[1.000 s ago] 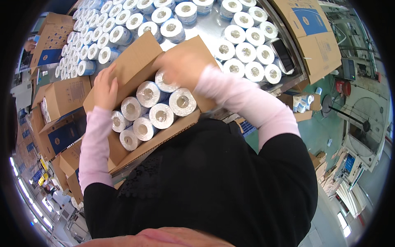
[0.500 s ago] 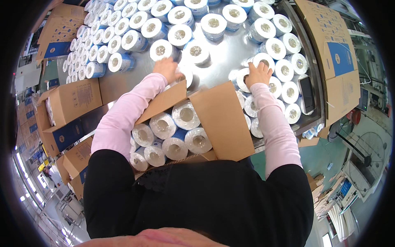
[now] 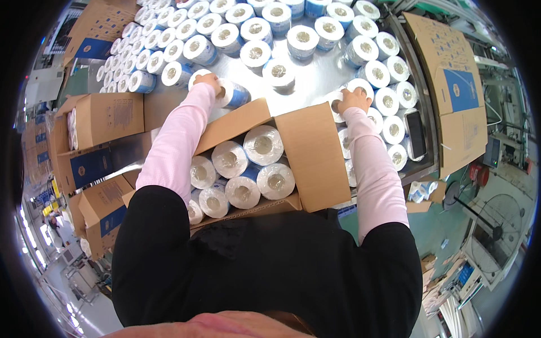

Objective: The person packs rolls of tape into cardboard boxes, repeating the process for multiple boxes.

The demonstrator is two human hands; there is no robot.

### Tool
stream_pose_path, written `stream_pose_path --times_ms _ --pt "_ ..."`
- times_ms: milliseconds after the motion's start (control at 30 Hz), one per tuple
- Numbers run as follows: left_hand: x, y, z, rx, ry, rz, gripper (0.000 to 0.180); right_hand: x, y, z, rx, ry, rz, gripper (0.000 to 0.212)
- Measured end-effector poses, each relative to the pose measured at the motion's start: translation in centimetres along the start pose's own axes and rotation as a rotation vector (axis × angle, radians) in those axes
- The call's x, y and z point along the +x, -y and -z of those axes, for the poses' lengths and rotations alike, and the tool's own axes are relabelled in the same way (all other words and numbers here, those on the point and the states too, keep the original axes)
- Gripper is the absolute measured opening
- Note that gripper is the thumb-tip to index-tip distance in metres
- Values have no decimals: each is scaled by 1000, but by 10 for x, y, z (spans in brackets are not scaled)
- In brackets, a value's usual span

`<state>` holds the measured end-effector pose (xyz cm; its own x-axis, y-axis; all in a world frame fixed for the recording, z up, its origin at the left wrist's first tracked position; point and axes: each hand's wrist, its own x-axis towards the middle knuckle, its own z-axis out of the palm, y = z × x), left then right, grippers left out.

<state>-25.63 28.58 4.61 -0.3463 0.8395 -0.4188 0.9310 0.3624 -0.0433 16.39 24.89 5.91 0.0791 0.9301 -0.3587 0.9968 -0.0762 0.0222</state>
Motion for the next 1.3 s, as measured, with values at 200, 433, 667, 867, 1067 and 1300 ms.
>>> stream_pose_path --times_ms 200,433,667,867,1067,1300 --pt "-16 84 78 -1545 52 -465 22 102 -104 18 1433 -70 502 44" --pt "-316 192 176 -1557 520 -229 29 -175 138 231 1538 929 907 46" --pt "-367 222 66 -68 -122 -650 37 -297 280 85 148 -50 1417 49" --pt "-287 195 145 -390 325 -475 37 -232 226 142 638 -27 1373 55" --pt "-98 23 79 -587 9 -665 32 -149 169 119 511 -78 1216 35" --pt "-27 -174 5 149 -36 -530 65 104 29 72 230 -331 351 40"
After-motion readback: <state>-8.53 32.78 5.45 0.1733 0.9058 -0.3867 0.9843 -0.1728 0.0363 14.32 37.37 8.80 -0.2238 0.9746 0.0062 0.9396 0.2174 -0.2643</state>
